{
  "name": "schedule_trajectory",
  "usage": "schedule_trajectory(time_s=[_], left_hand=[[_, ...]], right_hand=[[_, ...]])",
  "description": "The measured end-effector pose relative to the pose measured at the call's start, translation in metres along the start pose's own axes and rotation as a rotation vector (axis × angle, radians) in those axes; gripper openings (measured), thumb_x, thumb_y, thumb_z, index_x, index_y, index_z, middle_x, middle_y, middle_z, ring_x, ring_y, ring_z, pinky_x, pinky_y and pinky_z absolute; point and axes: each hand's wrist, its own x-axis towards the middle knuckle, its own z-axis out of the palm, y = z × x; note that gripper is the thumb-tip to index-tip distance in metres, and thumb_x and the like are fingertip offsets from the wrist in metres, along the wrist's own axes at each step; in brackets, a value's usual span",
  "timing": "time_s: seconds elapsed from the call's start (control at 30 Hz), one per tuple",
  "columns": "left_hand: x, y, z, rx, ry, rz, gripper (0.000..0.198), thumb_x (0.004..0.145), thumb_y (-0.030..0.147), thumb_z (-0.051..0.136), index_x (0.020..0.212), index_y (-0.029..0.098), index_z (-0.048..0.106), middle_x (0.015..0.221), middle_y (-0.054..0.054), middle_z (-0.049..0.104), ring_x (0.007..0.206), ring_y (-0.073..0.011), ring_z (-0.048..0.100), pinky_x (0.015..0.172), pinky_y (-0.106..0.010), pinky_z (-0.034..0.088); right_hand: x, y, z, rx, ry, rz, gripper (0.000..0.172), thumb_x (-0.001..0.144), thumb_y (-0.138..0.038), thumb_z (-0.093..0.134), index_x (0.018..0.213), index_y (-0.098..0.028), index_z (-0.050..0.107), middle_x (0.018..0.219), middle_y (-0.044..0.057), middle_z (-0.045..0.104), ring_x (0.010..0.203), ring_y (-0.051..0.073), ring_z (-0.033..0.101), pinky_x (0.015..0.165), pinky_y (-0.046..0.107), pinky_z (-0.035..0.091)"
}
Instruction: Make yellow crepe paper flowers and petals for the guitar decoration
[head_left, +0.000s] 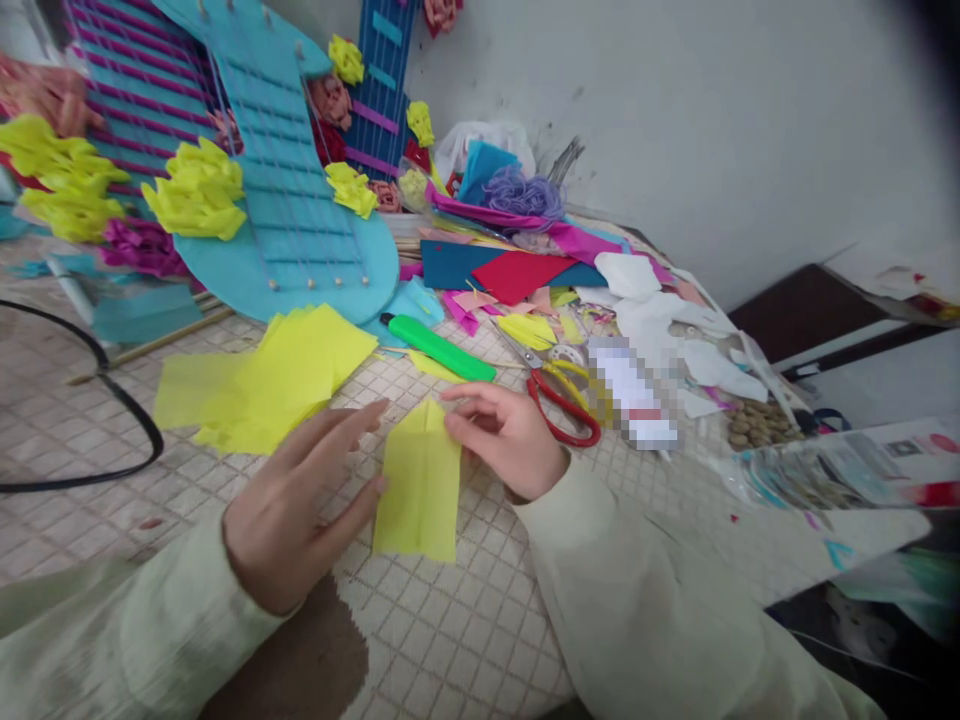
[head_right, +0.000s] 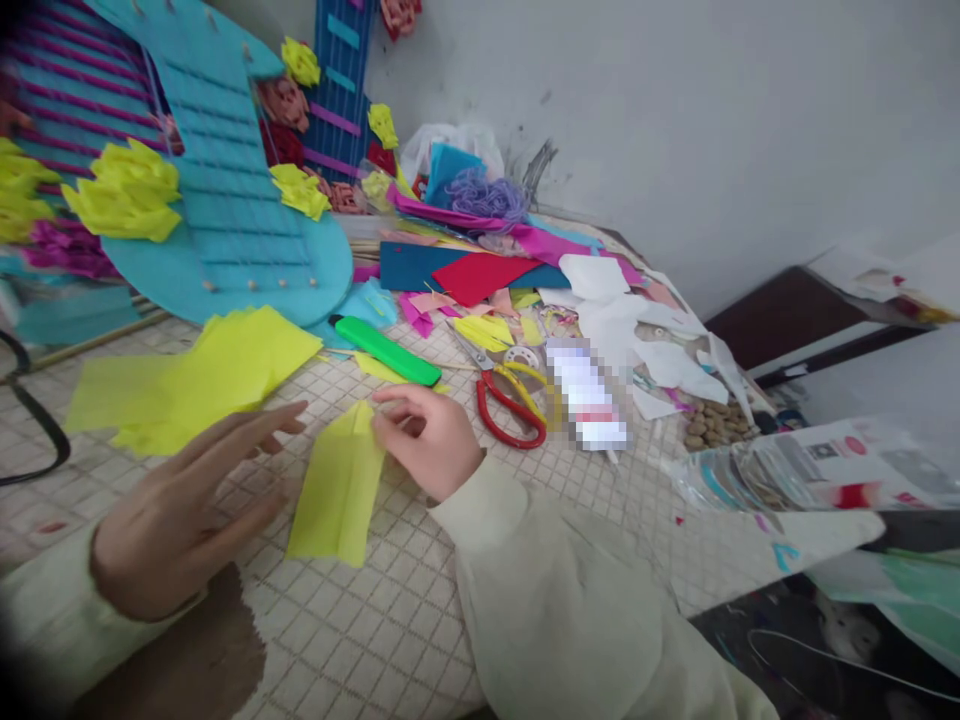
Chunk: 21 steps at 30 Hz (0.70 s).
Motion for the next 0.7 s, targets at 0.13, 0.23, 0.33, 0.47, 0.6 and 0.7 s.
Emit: schedule_trajectory(time_s=[0.13,0.23,0.33,0.47,0.6,0.7], left_hand=[[-0.002,0.0,0.002,-0.233,-0.039,-0.22,0.051,0.084,0.036,0.044,0.132,0.026,0.03,0.105,-0.006,0.061,0.076,-0.0166,0.057,0.068,-0.034,0.05],[-0.004,0.001,0.004,-0.281,-0.085,-0.271,0.053,0.083,0.039,0.043,0.133,0.026,0.029,0.101,-0.004,0.065,0.074,-0.0161,0.058,0.067,-0.033,0.051],[-0.003,0.002,0.002,-0.298,-0.146,-0.283,0.053,0.083,0.041,0.044,0.131,0.024,0.031,0.099,-0.006,0.065,0.069,-0.0152,0.056,0.061,-0.031,0.051],[0.005,0.005,-0.005,-0.494,-0.311,-0.325,0.049,0.08,0.034,0.048,0.126,0.02,0.039,0.08,-0.005,0.068,0.055,-0.0129,0.053,0.05,-0.028,0.048],[0.011,0.006,-0.008,-0.723,-0.227,-0.34,0.036,0.077,0.022,0.047,0.112,0.02,0.055,0.086,-0.006,0.069,0.072,-0.0177,0.063,0.062,-0.031,0.054],[0.009,0.002,-0.013,-0.729,-0.222,-0.318,0.034,0.077,0.018,0.043,0.104,0.024,0.062,0.089,-0.003,0.069,0.074,-0.0173,0.065,0.06,-0.028,0.054]], right_hand=[[0.005,-0.003,-0.001,0.285,0.177,0.036,0.021,0.069,-0.029,0.064,0.085,-0.018,0.058,0.061,-0.004,0.057,0.038,0.006,0.049,0.032,0.018,0.033],[0.005,-0.004,0.001,0.442,0.201,0.051,0.024,0.066,-0.031,0.067,0.084,-0.018,0.058,0.056,-0.006,0.056,0.038,0.007,0.05,0.032,0.017,0.034],[0.003,-0.003,0.004,0.544,0.163,0.062,0.027,0.064,-0.032,0.068,0.086,-0.019,0.058,0.058,-0.006,0.057,0.038,0.007,0.052,0.031,0.016,0.034],[0.001,-0.002,0.005,0.541,0.15,0.064,0.03,0.063,-0.034,0.069,0.087,-0.019,0.058,0.059,-0.006,0.058,0.036,0.007,0.05,0.03,0.017,0.032],[0.003,-0.002,-0.003,0.422,0.067,-0.005,0.025,0.072,-0.037,0.059,0.086,-0.017,0.061,0.064,0.0,0.063,0.05,0.011,0.058,0.046,0.023,0.042],[0.006,-0.002,-0.011,0.304,0.008,-0.08,0.027,0.077,-0.037,0.055,0.093,-0.018,0.062,0.085,0.005,0.067,0.076,0.015,0.06,0.064,0.026,0.045]])
